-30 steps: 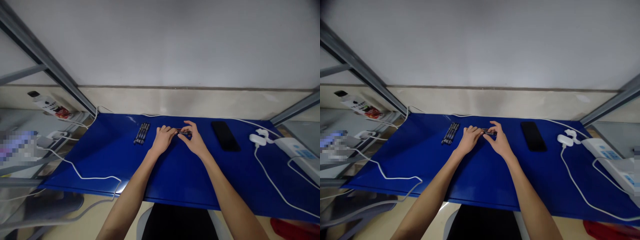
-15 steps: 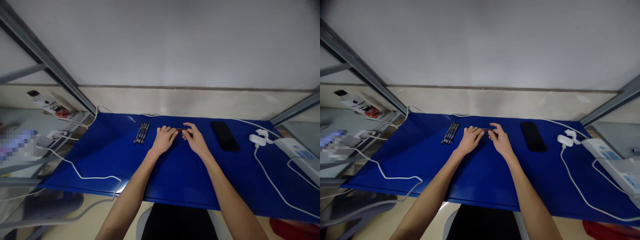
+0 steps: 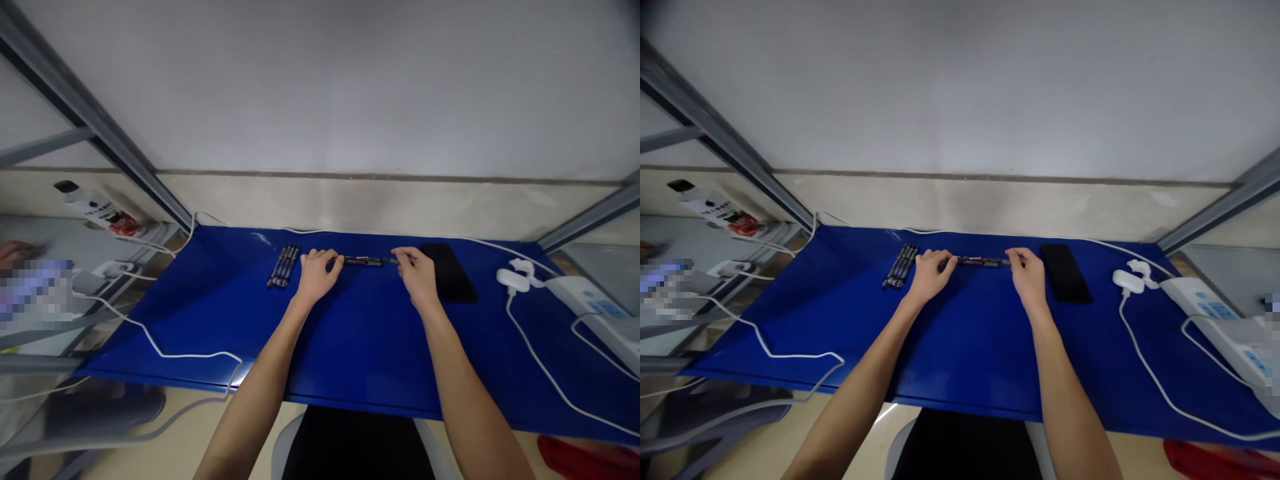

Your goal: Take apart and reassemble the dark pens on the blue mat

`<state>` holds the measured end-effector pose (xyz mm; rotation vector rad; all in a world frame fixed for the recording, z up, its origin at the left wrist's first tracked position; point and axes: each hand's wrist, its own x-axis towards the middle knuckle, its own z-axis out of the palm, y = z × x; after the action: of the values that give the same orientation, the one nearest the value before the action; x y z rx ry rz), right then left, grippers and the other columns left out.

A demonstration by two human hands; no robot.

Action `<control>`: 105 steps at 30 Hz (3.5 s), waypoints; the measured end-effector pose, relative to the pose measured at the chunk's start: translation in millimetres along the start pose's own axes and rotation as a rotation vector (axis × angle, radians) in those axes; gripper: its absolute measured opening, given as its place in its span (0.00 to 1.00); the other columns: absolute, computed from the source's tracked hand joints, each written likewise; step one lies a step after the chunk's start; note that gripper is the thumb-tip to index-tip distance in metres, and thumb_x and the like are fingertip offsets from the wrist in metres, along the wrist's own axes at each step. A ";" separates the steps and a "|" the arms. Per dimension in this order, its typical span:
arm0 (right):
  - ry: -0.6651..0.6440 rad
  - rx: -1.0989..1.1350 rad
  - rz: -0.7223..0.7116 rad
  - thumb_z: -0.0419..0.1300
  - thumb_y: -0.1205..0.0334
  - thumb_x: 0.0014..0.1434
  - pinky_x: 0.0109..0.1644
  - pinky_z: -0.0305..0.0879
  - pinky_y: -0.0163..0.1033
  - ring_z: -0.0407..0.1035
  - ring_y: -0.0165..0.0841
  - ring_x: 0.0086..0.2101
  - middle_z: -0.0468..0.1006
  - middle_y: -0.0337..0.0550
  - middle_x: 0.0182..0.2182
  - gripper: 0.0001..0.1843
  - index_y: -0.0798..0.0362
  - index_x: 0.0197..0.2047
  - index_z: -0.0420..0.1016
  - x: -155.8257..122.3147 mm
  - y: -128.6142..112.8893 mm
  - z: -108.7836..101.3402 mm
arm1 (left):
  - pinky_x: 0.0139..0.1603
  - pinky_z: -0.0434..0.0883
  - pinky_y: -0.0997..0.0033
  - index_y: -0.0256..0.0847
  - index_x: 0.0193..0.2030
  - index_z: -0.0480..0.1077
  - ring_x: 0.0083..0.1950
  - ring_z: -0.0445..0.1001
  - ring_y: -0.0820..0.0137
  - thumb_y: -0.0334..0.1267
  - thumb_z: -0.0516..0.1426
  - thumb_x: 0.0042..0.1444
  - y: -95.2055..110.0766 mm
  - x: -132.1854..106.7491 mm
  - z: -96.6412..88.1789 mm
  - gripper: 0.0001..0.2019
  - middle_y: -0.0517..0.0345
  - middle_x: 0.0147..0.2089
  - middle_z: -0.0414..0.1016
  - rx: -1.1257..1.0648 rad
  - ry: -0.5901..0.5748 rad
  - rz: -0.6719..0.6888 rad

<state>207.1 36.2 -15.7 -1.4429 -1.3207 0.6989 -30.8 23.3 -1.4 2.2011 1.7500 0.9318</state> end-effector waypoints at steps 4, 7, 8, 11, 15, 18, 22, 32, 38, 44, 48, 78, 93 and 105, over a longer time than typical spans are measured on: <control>0.140 -0.316 -0.026 0.57 0.52 0.59 0.37 0.64 0.42 0.72 0.39 0.33 0.79 0.49 0.31 0.14 0.54 0.37 0.77 4.3 6.3 -10.2 | 0.41 0.52 0.65 0.44 0.34 0.72 0.38 0.66 0.66 0.48 0.49 0.67 -1.6 -0.3 0.8 0.16 0.59 0.28 0.71 -0.007 0.032 -0.011; 0.129 -0.486 0.015 0.59 0.58 0.57 0.37 0.63 0.43 0.72 0.40 0.31 0.79 0.47 0.30 0.07 0.52 0.35 0.74 1.6 7.0 -10.7 | 0.41 0.52 0.65 0.44 0.34 0.72 0.37 0.65 0.66 0.50 0.50 0.66 -1.0 -1.1 2.2 0.17 0.60 0.28 0.71 -0.009 0.038 -0.010; 0.120 -0.509 0.028 0.59 0.59 0.56 0.36 0.62 0.42 0.72 0.39 0.31 0.79 0.46 0.29 0.06 0.52 0.34 0.73 0.4 7.2 -9.9 | 0.41 0.52 0.65 0.44 0.34 0.72 0.38 0.65 0.66 0.50 0.50 0.66 -0.7 -1.3 2.7 0.17 0.60 0.28 0.71 -0.010 0.041 -0.009; 0.086 -0.538 0.025 0.60 0.57 0.56 0.35 0.61 0.41 0.71 0.39 0.30 0.78 0.45 0.29 0.06 0.51 0.32 0.72 -1.6 6.9 -7.1 | 0.41 0.52 0.65 0.44 0.33 0.72 0.38 0.66 0.66 0.51 0.51 0.65 0.0 -1.5 4.0 0.17 0.60 0.29 0.72 -0.014 0.049 -0.015; 0.076 -0.522 -0.073 0.56 0.48 0.61 0.35 0.61 0.42 0.70 0.39 0.30 0.77 0.48 0.28 0.16 0.52 0.31 0.73 -2.3 -1.8 -4.2 | 0.42 0.52 0.65 0.43 0.30 0.70 0.38 0.66 0.66 0.53 0.53 0.63 0.8 -1.2 4.0 0.18 0.61 0.29 0.73 -0.019 0.061 -0.030; -0.088 -0.303 -0.026 0.47 0.41 0.65 0.33 0.61 0.41 0.69 0.36 0.27 0.76 0.46 0.25 0.27 0.52 0.29 0.75 -6.4 -14.6 1.1 | 0.42 0.52 0.64 0.42 0.28 0.69 0.38 0.67 0.67 0.54 0.55 0.61 2.4 -1.4 2.8 0.19 0.61 0.29 0.73 -0.024 0.061 -0.023; -0.360 -0.049 0.056 0.46 0.38 0.65 0.31 0.61 0.39 0.68 0.34 0.25 0.73 0.43 0.21 0.31 0.52 0.26 0.75 -15.6 -28.3 13.1 | 0.44 0.53 0.64 0.41 0.27 0.68 0.38 0.67 0.67 0.56 0.56 0.59 5.7 -2.8 1.5 0.20 0.61 0.30 0.75 -0.036 0.063 0.006; -0.386 0.007 -0.078 0.57 0.50 0.61 0.37 0.64 0.39 0.72 0.35 0.31 0.78 0.42 0.29 0.15 0.51 0.38 0.78 -23.4 -28.0 29.1 | 0.43 0.54 0.64 0.44 0.31 0.73 0.37 0.66 0.66 0.52 0.50 0.65 -1.4 -0.1 -0.9 0.19 0.59 0.26 0.71 -0.031 0.062 -0.062; -0.336 0.031 -0.052 0.59 0.50 0.60 0.38 0.65 0.40 0.73 0.36 0.33 0.80 0.44 0.31 0.16 0.51 0.42 0.79 -19.9 -25.7 23.0 | 0.41 0.56 0.67 0.43 0.31 0.72 0.34 0.66 0.68 0.50 0.49 0.66 -5.5 2.4 -4.4 0.20 0.61 0.24 0.68 -0.061 0.058 -0.089; -0.346 -0.032 -0.012 0.52 0.43 0.63 0.33 0.62 0.39 0.68 0.33 0.25 0.73 0.41 0.20 0.25 0.52 0.25 0.75 -20.6 -35.4 16.7 | 0.41 0.55 0.67 0.42 0.30 0.72 0.33 0.65 0.68 0.50 0.49 0.66 -1.2 1.4 -3.3 0.20 0.61 0.24 0.68 -0.058 0.038 -0.065; -0.335 -0.081 0.002 0.51 0.42 0.64 0.29 0.58 0.38 0.64 0.31 0.21 0.71 0.39 0.19 0.26 0.52 0.24 0.73 -20.4 -34.8 17.9 | 0.41 0.56 0.67 0.42 0.30 0.73 0.33 0.66 0.69 0.50 0.49 0.65 0.0 1.1 -2.9 0.20 0.61 0.24 0.68 -0.070 0.018 -0.073; -0.326 -0.014 -0.033 0.61 0.47 0.57 0.36 0.65 0.40 0.71 0.35 0.30 0.79 0.43 0.30 0.15 0.51 0.35 0.78 -18.7 -26.7 21.3 | 0.45 0.55 0.61 0.41 0.31 0.72 0.41 0.68 0.63 0.52 0.50 0.65 1.8 -1.0 1.2 0.20 0.55 0.29 0.74 0.051 0.042 -0.050; -0.288 -0.017 -0.035 0.62 0.47 0.57 0.35 0.64 0.39 0.70 0.35 0.30 0.78 0.43 0.29 0.16 0.52 0.35 0.77 -17.9 -25.6 21.8 | 0.44 0.54 0.62 0.41 0.30 0.72 0.39 0.67 0.64 0.52 0.50 0.65 1.2 -1.4 1.9 0.20 0.56 0.29 0.73 0.031 0.062 -0.041; -0.287 -0.014 -0.007 0.60 0.47 0.59 0.33 0.62 0.38 0.69 0.34 0.28 0.77 0.42 0.27 0.17 0.52 0.33 0.77 -17.5 -24.5 19.8 | 0.40 0.53 0.65 0.40 0.30 0.71 0.38 0.67 0.66 0.50 0.49 0.66 2.0 -0.2 0.7 0.20 0.58 0.28 0.73 0.021 0.038 -0.070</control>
<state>176.4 22.5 -2.9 -1.3850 -1.5506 0.9193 -28.8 22.6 -1.0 2.1332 1.8495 0.9500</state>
